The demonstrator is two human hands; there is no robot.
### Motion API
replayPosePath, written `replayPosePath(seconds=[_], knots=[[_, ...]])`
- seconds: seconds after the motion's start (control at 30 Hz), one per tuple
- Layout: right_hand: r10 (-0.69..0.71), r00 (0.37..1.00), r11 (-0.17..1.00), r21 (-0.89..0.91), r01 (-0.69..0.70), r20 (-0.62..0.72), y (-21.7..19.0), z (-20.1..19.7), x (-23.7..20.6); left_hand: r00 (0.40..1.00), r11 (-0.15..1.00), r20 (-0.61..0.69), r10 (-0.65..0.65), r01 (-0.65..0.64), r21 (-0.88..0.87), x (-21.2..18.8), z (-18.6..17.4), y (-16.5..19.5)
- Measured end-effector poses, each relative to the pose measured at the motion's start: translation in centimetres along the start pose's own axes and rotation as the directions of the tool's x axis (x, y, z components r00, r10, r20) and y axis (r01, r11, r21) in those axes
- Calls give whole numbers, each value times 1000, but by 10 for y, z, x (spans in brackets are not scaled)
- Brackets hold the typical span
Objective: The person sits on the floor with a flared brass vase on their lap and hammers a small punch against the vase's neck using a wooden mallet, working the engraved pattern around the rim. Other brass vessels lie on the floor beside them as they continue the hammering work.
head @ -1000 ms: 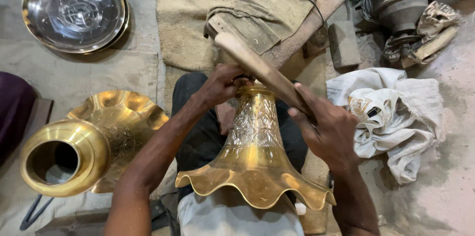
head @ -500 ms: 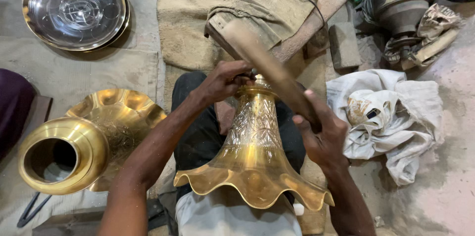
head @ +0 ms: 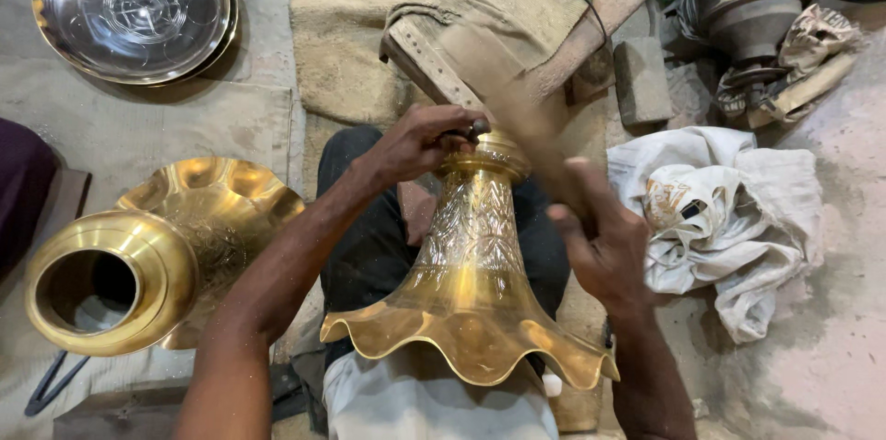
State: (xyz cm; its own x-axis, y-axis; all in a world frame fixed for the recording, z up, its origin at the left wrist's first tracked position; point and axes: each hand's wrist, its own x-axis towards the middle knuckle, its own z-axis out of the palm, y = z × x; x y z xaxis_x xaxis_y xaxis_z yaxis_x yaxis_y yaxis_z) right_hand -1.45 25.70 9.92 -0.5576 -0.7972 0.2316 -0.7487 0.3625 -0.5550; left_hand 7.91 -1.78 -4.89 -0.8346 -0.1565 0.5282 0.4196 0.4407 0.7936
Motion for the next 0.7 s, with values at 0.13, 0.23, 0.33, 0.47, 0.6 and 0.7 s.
replayPosePath(seconds=[0.13,0.23,0.33,0.47,0.6,0.7], knots=[[26,1000,995,-94,-27,-18,6,-5,-2,998,998,-8,57,-57,1,7,0,3],[-73,990,997,-25,70,-123,16,-5,-12,996,998,72,49,-51,26,14,0,6],[-90,962,984,128,126,-258,28,1,-22,991,994,104,85,-91,53,19,-3,7],[124,986,976,192,-101,-109,41,11,-22,989,999,146,25,-31,39,18,-3,6],[-155,980,985,-94,144,-124,38,5,-21,988,1000,152,11,-14,16,16,-1,3],[31,944,840,520,153,-327,27,13,-17,986,989,103,132,-137,49,12,-1,1]])
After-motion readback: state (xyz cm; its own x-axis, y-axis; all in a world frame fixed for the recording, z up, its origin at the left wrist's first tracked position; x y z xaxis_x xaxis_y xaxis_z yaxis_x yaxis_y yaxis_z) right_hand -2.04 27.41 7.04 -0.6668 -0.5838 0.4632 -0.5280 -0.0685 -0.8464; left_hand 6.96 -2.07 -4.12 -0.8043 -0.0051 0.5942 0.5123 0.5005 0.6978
